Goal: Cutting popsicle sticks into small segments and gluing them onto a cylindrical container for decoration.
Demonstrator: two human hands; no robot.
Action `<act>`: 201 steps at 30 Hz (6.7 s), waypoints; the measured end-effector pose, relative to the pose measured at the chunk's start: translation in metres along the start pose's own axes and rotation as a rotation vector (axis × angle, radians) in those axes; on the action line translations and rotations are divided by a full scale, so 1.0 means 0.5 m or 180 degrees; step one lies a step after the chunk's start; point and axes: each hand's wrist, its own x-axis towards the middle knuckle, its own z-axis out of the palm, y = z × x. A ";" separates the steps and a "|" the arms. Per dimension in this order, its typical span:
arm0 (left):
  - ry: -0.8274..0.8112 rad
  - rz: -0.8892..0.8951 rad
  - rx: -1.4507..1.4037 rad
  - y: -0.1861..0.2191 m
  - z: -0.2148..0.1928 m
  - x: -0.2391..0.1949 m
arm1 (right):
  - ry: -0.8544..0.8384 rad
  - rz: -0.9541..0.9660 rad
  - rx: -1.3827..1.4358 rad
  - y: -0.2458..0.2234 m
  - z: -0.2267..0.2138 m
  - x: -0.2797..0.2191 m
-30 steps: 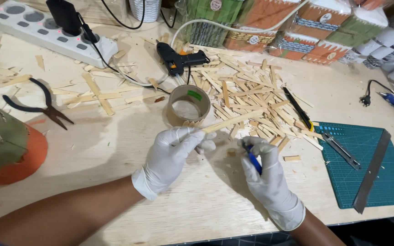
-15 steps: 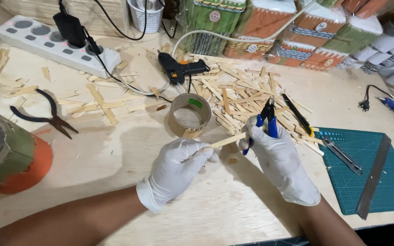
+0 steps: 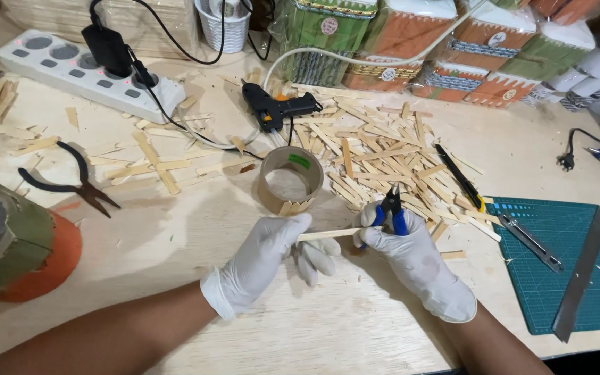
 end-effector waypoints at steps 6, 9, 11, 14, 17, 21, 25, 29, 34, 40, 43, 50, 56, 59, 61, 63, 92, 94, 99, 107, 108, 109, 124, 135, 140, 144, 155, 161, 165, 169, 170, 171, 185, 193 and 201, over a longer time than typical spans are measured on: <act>-0.0107 0.0276 -0.0579 -0.009 0.005 -0.001 | 0.1149 0.0229 -0.1092 0.023 0.010 0.001; -0.0213 0.0232 -0.0582 -0.014 -0.003 0.006 | 0.1037 0.0158 -0.1233 0.022 0.017 -0.002; -0.0216 0.0167 -0.0511 -0.011 -0.008 0.003 | 0.0979 0.0126 -0.1464 0.008 0.005 -0.003; -0.0235 0.0071 -0.0244 -0.007 -0.003 0.003 | 0.1043 0.0129 -0.1706 -0.015 -0.001 -0.001; -0.0252 0.0009 0.0034 -0.020 -0.002 0.007 | 0.1385 0.0298 -0.1843 -0.049 0.009 -0.021; -0.0190 -0.0339 0.0345 -0.001 0.008 -0.001 | 0.1196 0.0260 -0.1450 -0.078 -0.007 -0.068; -0.0112 -0.0316 0.0418 -0.014 0.014 -0.001 | 0.0708 0.0813 -0.1576 -0.059 -0.036 -0.114; -0.0195 0.0137 0.1085 -0.040 0.011 -0.001 | 0.0472 0.1318 -0.2646 -0.055 -0.006 -0.125; -0.0102 0.0921 0.1865 -0.057 0.002 0.005 | 0.0166 0.1189 -0.3599 -0.057 0.027 -0.119; 0.0069 0.0900 0.2326 -0.054 0.001 0.005 | 0.0241 0.0922 -0.3480 -0.048 0.039 -0.120; 0.0144 0.0566 0.2312 -0.047 0.002 0.000 | 0.0308 0.1094 -0.3433 -0.052 0.049 -0.122; 0.0122 0.0799 0.2134 -0.042 0.000 0.000 | 0.0301 0.0411 -0.3568 -0.027 0.037 -0.125; 0.0159 0.0763 0.2000 -0.033 -0.001 -0.002 | 0.0513 0.0133 -0.3771 0.017 0.014 -0.134; 0.0222 0.0863 0.2000 -0.043 -0.002 0.001 | 0.0304 -0.0134 -0.3625 0.008 0.029 -0.124; 0.0275 0.1006 0.2024 -0.046 -0.004 0.001 | 0.0172 -0.0289 -0.3501 -0.003 0.043 -0.118; 0.0204 0.1124 0.2015 -0.040 -0.005 -0.002 | 0.0163 -0.0266 -0.3397 -0.010 0.051 -0.116; 0.0147 0.0984 0.1479 -0.031 0.004 -0.004 | 0.0410 0.0020 -0.3479 0.008 0.028 -0.114; 0.0172 0.0993 0.1460 -0.033 0.005 -0.004 | 0.0381 0.0029 -0.3486 0.002 0.035 -0.110; 0.0181 0.0858 0.1454 -0.027 0.008 -0.008 | 0.0438 -0.0368 -0.3834 0.032 0.010 -0.120; 0.0074 0.1182 0.1464 -0.035 0.003 -0.004 | 0.0139 -0.0550 -0.3753 0.017 0.026 -0.106; 0.0016 0.1353 0.1521 -0.035 0.002 -0.003 | 0.0111 -0.0585 -0.3691 0.013 0.031 -0.103; 0.0013 0.1353 0.1520 -0.040 0.003 -0.003 | 0.0113 -0.0584 -0.3693 0.016 0.028 -0.106; 0.0017 0.1422 0.1135 -0.055 0.005 -0.003 | 0.0077 -0.0320 -0.3310 0.031 0.004 -0.117; 0.0369 0.1678 0.1828 -0.081 0.000 0.006 | 0.0537 -0.0539 -0.3714 0.048 0.014 -0.121; 0.0272 0.1656 0.1910 -0.070 0.004 0.000 | 0.0697 -0.0680 -0.3596 0.059 0.026 -0.121; 0.0247 0.1627 0.1729 -0.063 0.008 -0.010 | 0.0720 -0.0943 -0.3746 0.069 0.024 -0.123; 0.0430 0.1307 0.1110 -0.051 0.019 -0.012 | 0.1173 -0.0348 -0.4048 0.094 0.013 -0.130; 0.0726 0.0998 0.0879 -0.043 0.018 -0.015 | 0.1041 0.0027 -0.4018 0.022 0.054 -0.115; 0.0630 0.0674 0.0764 -0.039 0.011 -0.011 | 0.0766 -0.0351 -0.3208 -0.018 0.044 -0.117; 0.0534 0.0765 0.0895 -0.031 0.012 -0.017 | 0.1349 0.0310 -0.1623 -0.083 0.049 -0.052; 0.0592 0.0754 0.1062 -0.032 0.012 -0.015 | 0.1311 0.0321 -0.1613 -0.098 0.052 -0.030; 0.0651 0.0742 0.1228 -0.033 0.012 -0.014 | 0.1273 0.0331 -0.1603 -0.114 0.055 -0.007; 0.0396 0.0544 0.0985 -0.054 0.009 0.011 | 0.0156 0.0349 0.0749 -0.010 -0.002 0.012; 0.0333 0.1127 0.0829 -0.099 0.001 0.019 | 0.0131 0.0519 0.0739 -0.012 -0.004 0.011; 0.0216 0.1328 0.0914 -0.107 -0.002 0.017 | -0.0129 0.0693 0.1011 -0.032 0.016 0.014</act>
